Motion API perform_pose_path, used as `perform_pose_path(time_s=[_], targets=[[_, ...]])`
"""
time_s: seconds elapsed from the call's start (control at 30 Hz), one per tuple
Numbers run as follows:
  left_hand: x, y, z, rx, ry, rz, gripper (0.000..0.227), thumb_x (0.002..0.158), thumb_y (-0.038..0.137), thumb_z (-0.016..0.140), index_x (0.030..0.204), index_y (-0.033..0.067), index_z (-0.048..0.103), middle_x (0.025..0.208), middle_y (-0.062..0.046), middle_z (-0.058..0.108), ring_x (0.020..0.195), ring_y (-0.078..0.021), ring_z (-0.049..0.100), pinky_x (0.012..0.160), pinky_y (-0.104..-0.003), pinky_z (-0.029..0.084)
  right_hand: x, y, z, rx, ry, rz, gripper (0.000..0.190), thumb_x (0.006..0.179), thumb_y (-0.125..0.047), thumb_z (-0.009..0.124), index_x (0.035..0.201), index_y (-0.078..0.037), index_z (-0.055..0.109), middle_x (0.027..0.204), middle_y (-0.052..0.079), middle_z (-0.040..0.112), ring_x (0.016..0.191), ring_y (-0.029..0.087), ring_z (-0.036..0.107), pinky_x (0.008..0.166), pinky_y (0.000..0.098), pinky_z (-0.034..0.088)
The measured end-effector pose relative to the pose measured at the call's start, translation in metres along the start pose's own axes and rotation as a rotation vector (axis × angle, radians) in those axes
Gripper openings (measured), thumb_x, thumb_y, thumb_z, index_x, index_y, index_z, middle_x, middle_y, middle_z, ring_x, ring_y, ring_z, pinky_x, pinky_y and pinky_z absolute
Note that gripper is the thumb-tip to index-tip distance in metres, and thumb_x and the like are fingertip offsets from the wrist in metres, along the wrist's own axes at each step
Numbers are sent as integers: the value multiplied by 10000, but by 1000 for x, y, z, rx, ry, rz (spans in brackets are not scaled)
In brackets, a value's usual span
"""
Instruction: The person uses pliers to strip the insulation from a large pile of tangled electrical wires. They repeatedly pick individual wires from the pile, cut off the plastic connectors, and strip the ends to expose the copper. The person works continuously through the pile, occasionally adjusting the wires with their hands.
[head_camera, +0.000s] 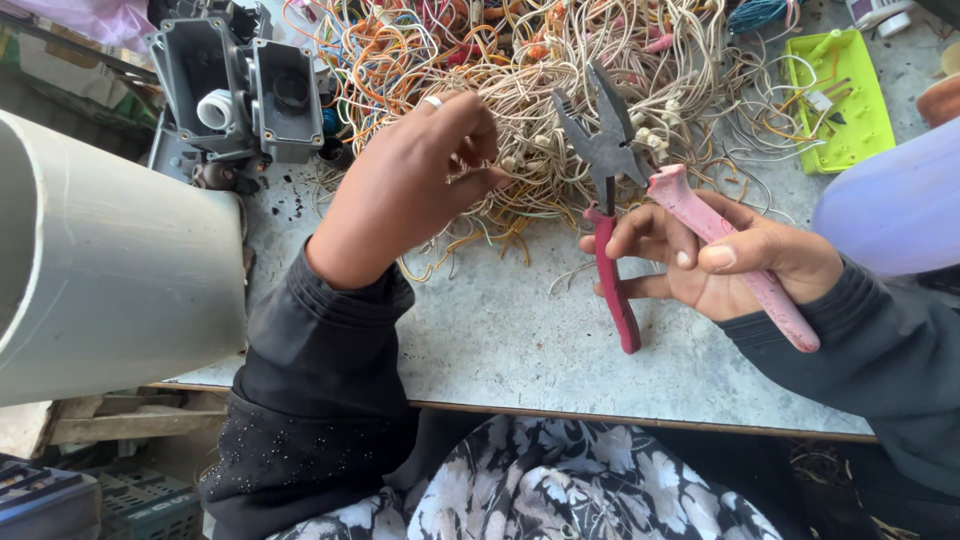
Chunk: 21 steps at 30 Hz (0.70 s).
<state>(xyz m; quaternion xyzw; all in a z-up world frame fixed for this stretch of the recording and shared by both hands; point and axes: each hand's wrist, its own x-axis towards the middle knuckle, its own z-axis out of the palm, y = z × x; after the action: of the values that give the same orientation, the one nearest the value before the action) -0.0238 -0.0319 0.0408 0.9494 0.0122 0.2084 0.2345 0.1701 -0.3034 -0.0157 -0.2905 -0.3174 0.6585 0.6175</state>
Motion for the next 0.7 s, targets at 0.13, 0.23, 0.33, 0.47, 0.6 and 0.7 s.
perform_pose_path(time_s=[0.13, 0.23, 0.33, 0.47, 0.6, 0.7], targets=[[-4, -7, -1, -125, 15, 30, 180, 1013, 46, 706, 1177, 85, 645, 1093, -77, 674, 918, -190, 721, 788, -324, 592, 2, 0, 0, 5, 54, 26, 237, 826, -147, 688, 1025, -57, 597, 1323, 233, 550, 1421, 396, 438, 1174, 704, 319], [-4, -7, 3, -120, 10, 151, 332, 959, -43, 664, 1239, 132, 699, 1111, -95, 655, 911, -216, 693, 805, -337, 581, 1, -1, 2, 14, 37, 12, 194, 852, -129, 693, 1002, -52, 596, 1336, 238, 553, 1441, 402, 436, 1186, 706, 318], [-2, -2, 11, -66, 3, 264, 353, 923, -5, 702, 1234, 161, 710, 1110, -78, 636, 1002, -252, 658, 882, -375, 555, 1, 1, 3, 0, 75, 12, 231, 828, -118, 694, 1026, -55, 595, 1310, 239, 556, 1420, 405, 441, 1166, 703, 325], [-5, 8, 15, 142, -53, 208, 469, 795, 48, 721, 1247, 174, 732, 1139, -103, 603, 1058, -301, 590, 901, -417, 533, 0, 1, 2, 16, 23, -10, 174, 861, -140, 681, 976, -47, 589, 1340, 244, 558, 1470, 411, 428, 1190, 702, 318], [-4, 10, 14, 214, -83, 135, 435, 802, 262, 830, 1214, 172, 722, 1145, -79, 599, 1104, -296, 583, 880, -413, 530, 0, 0, 4, 4, 48, -5, 186, 850, -150, 678, 969, -46, 580, 1338, 241, 559, 1457, 404, 429, 1184, 696, 323], [-4, 7, 17, 181, -81, 107, 374, 848, 177, 800, 1209, 150, 703, 1163, -72, 642, 1126, -297, 599, 883, -412, 531, 1, 0, 4, 1, 44, -6, 177, 855, -147, 679, 957, -46, 575, 1338, 247, 561, 1461, 405, 430, 1191, 692, 321]])
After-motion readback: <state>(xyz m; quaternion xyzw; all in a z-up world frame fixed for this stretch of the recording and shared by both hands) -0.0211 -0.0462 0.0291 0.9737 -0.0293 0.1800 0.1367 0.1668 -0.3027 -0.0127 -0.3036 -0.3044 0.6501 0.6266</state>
